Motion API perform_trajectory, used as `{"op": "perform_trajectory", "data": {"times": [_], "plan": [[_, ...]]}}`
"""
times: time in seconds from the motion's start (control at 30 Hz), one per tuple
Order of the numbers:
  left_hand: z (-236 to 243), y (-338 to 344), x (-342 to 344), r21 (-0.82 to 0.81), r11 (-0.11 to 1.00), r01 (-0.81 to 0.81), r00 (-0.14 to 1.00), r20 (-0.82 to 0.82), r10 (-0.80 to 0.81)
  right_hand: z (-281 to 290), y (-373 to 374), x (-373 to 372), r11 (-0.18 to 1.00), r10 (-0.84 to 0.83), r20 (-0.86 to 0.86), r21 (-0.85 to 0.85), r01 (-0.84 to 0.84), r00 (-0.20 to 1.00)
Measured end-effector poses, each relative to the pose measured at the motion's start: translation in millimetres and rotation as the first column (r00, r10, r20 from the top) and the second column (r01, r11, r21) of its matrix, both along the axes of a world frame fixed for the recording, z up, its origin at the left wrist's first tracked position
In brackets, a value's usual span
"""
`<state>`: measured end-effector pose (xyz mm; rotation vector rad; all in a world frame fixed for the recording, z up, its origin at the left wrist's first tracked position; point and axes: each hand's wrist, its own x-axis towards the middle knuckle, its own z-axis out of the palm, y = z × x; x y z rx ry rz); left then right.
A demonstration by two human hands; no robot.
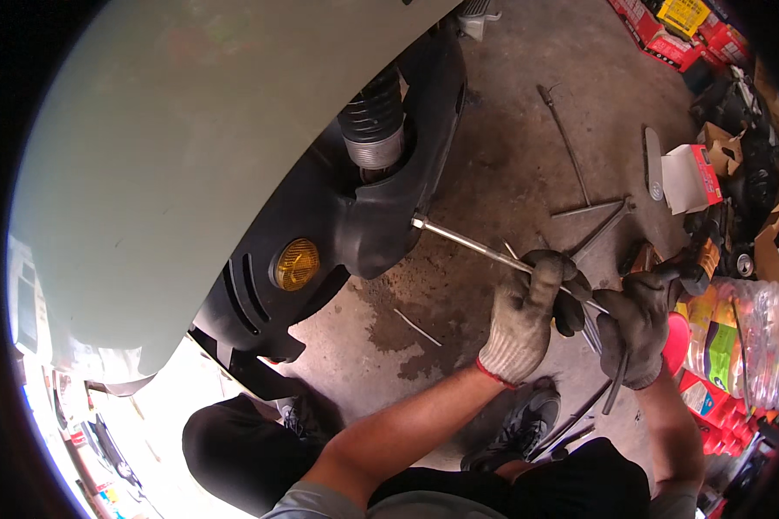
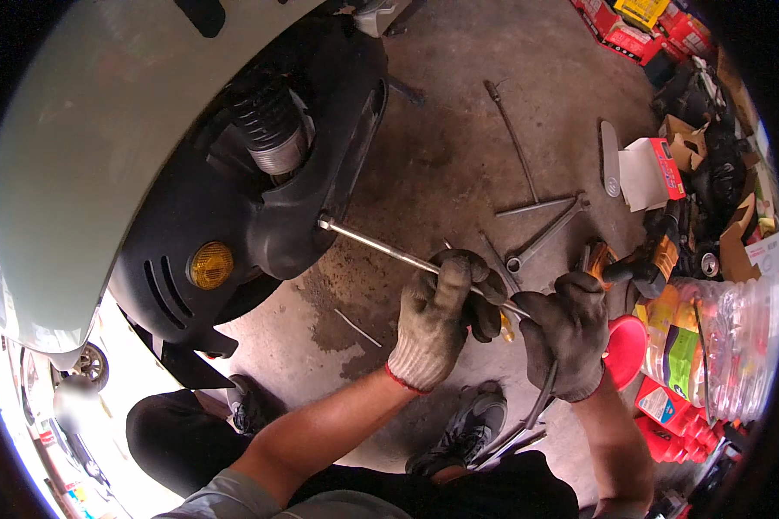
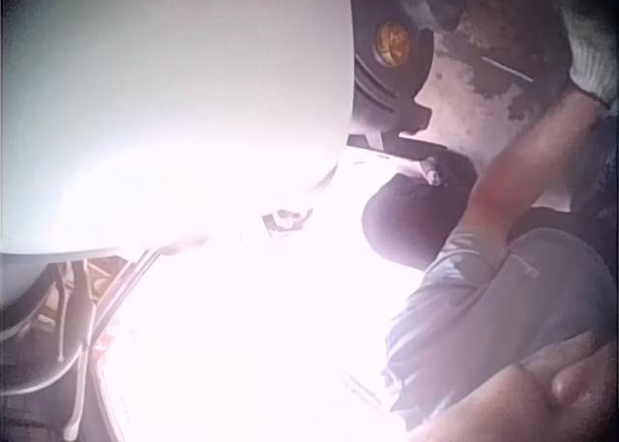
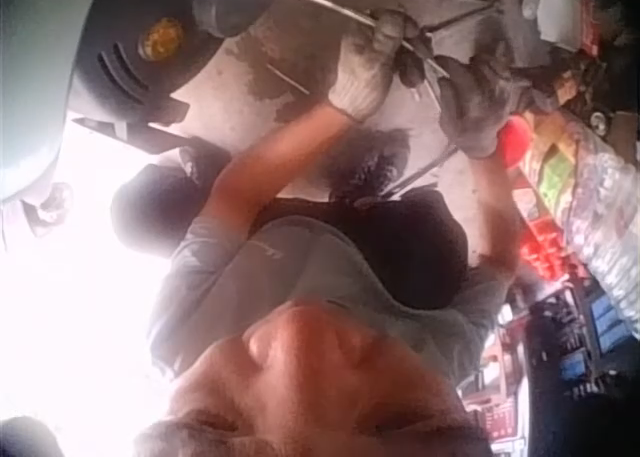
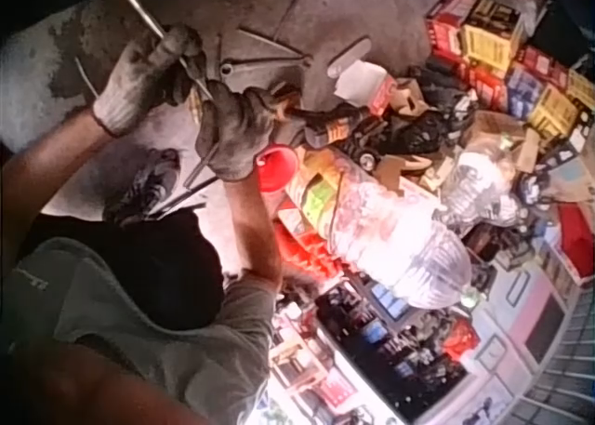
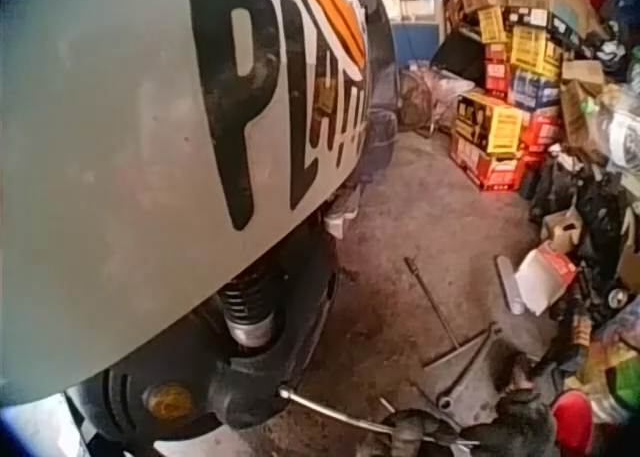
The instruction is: Removing and re-installing a plastic engine cover on a scooter using a T-handle wrench and a screwdriver.
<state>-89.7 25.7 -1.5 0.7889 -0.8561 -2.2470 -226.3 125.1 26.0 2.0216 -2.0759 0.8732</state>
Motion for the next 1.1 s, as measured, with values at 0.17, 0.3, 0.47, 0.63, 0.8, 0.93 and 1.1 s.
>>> {"op": "perform_trajectory", "data": {"times": [0.17,0.3,0.47,0.63,0.8,0.93,1.1], "plan": [[0.2,-0.2,-2.0,-0.003,1.0,-0.017,0.999,-0.032,0.017,-3.4,1.9,-1.6,0.999,0.028,0.219,0.012,-0.031,0.975],[-0.6,0.2,-1.5,-0.017,1.0,-0.008,1.0,-0.022,0.007,-4.2,5.1,-0.6,0.998,0.008,0.36,0.057,-0.031,0.933],[-1.8,1.7,-1.0,-0.015,1.0,-0.006,1.0,-0.012,0.006,-4.2,9.3,2.3,0.991,-0.049,0.52,0.132,-0.024,0.853],[0.4,0.0,-2.6,-0.001,1.0,-0.007,1.0,-0.015,0.007,-1.6,10.3,4.4,0.982,-0.125,0.636,0.189,0.003,0.761],[1.7,0.8,-1.6,-0.015,1.0,-0.013,0.999,0.05,0.013,-2.5,7.2,2.6,0.982,-0.129,0.797,0.184,-0.034,0.59],[-3.0,-3.0,3.9,0.036,0.995,0.096,0.986,0.132,-0.1,-9.8,15.4,-3.4,0.97,-0.174,0.75,0.24,-0.018,0.638],[-13.1,-20.7,19.1,-0.065,0.993,-0.099,0.982,0.154,0.108,-31.1,43.9,-0.9,0.985,-0.11,0.672,0.17,-0.008,0.732]]}}
